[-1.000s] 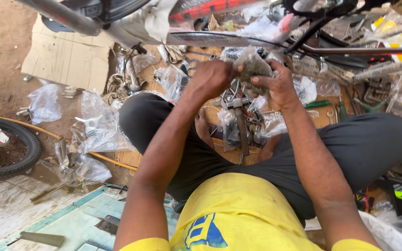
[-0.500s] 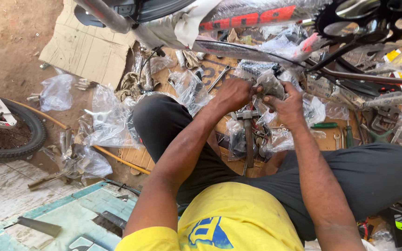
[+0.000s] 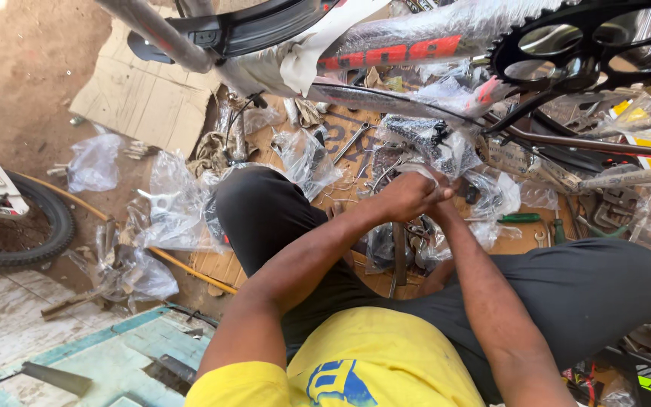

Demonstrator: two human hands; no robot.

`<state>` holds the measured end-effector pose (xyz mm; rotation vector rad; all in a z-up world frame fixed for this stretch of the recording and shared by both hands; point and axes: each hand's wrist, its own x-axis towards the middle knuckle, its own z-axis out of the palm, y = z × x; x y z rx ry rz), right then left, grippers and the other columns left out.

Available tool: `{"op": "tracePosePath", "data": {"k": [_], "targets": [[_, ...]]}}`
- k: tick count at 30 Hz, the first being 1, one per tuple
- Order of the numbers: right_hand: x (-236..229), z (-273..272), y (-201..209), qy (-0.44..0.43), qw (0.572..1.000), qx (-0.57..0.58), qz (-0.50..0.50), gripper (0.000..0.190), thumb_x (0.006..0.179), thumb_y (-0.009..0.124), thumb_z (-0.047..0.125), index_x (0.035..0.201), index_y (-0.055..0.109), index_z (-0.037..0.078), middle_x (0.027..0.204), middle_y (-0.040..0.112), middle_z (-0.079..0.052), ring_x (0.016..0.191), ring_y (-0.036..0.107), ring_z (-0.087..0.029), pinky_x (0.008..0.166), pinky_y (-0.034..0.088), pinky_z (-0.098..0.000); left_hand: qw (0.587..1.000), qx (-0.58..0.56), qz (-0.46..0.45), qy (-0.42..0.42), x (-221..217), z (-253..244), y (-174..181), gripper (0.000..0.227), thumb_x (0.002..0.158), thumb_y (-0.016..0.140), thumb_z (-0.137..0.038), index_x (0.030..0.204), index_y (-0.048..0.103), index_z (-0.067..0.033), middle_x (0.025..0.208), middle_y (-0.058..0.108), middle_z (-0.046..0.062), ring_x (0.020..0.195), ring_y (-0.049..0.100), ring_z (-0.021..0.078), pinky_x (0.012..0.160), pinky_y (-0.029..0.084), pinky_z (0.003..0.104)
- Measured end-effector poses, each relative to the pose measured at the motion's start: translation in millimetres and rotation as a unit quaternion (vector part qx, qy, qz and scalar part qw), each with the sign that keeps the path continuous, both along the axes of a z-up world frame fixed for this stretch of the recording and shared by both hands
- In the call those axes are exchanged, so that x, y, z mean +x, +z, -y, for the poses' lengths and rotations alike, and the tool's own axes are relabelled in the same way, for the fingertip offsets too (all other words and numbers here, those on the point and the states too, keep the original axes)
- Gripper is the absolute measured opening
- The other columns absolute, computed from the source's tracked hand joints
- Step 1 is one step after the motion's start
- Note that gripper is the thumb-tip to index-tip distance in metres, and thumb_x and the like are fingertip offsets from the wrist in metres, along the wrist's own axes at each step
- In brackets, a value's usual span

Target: The person sits on the floor and assembles the crankset of a bicycle. They use a hammer to tap the crank arm onto the bottom bracket spindle, then use a wrench to tighten the fixing nut. Finally, they install the chain onto the chainring.

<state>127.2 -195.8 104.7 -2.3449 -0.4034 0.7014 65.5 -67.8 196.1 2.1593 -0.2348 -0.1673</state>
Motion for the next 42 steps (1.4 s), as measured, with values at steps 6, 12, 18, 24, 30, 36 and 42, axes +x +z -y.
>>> {"op": "tracePosePath", "data": {"k": [6,12,18,24,30,36,42], "targets": [[9,-18,62,-0.202,0.942,0.203,-0.173,0.035,0.092,0.072,0.014,0.126,0.065,0.008,0.101,0.073,-0.007,0.082,0.068,-0.022,0.064,0.059,-0.0356,0.968,-0.002,-0.015,0.251,36,-39,1,0.043,0.1,0.051,-0.045,0.099,0.072,-0.0075,0.094,0.074,0.015,0.086,0.07,0.0318,0.079,0.053,0.046],[3,-37,119,-0.136,0.969,0.197,-0.068,0.043,0.09,0.072,0.021,0.129,0.065,0.007,0.104,0.071,-0.012,0.088,0.068,-0.032,0.07,0.058,-0.0447,0.779,-0.401,-0.062,0.479,36,-22,-88,0.043,0.106,0.044,-0.045,0.118,0.07,-0.0137,0.114,0.072,0.012,0.105,0.067,0.0296,0.093,0.052,0.046],[3,-29,66,0.063,0.989,0.086,0.107,0.03,0.103,0.063,0.02,0.128,0.065,0.003,0.114,0.069,-0.027,0.105,0.065,-0.05,0.09,0.051,-0.0565,0.489,-0.778,-0.12,0.375,32,-6,-153,0.036,0.112,0.05,-0.038,0.124,0.067,-0.0081,0.111,0.07,0.009,0.101,0.065,0.0261,0.093,0.053,0.045],[0,-20,103,0.03,0.965,0.119,0.233,0.012,0.098,0.068,0.01,0.108,0.071,0.003,0.097,0.072,-0.022,0.088,0.071,-0.044,0.075,0.054,-0.0513,0.491,-0.805,-0.089,0.319,43,-17,-159,0.03,0.111,0.053,-0.027,0.121,0.068,-0.0032,0.11,0.072,0.011,0.1,0.068,0.0274,0.093,0.056,0.045],[-3,-19,139,0.062,0.94,0.176,0.287,0.005,0.101,0.07,0.003,0.106,0.071,0.001,0.094,0.074,-0.015,0.08,0.072,-0.029,0.068,0.056,-0.0426,0.471,-0.839,-0.034,0.271,34,-32,-122,0.025,0.101,0.055,-0.017,0.114,0.07,-0.0016,0.108,0.073,0.013,0.1,0.07,0.0291,0.094,0.057,0.05],[11,-2,140,-0.079,0.945,0.255,0.187,0.005,0.1,0.076,0.005,0.1,0.071,0.006,0.087,0.069,-0.002,0.071,0.061,-0.01,0.06,0.051,-0.025,0.426,-0.857,-0.045,0.286,33,-31,-116,0.021,0.099,0.061,-0.013,0.111,0.07,0.0004,0.106,0.074,0.013,0.095,0.07,0.0279,0.087,0.058,0.047],[-1,-7,164,-0.061,0.935,0.239,0.255,0.008,0.104,0.076,0.0,0.109,0.071,0.002,0.091,0.068,-0.004,0.074,0.058,-0.01,0.063,0.046,-0.0232,0.441,-0.818,-0.066,0.362,36,-29,-129,0.015,0.097,0.063,-0.007,0.108,0.069,-0.0011,0.098,0.074,0.011,0.091,0.071,0.0264,0.085,0.059,0.045]]}}
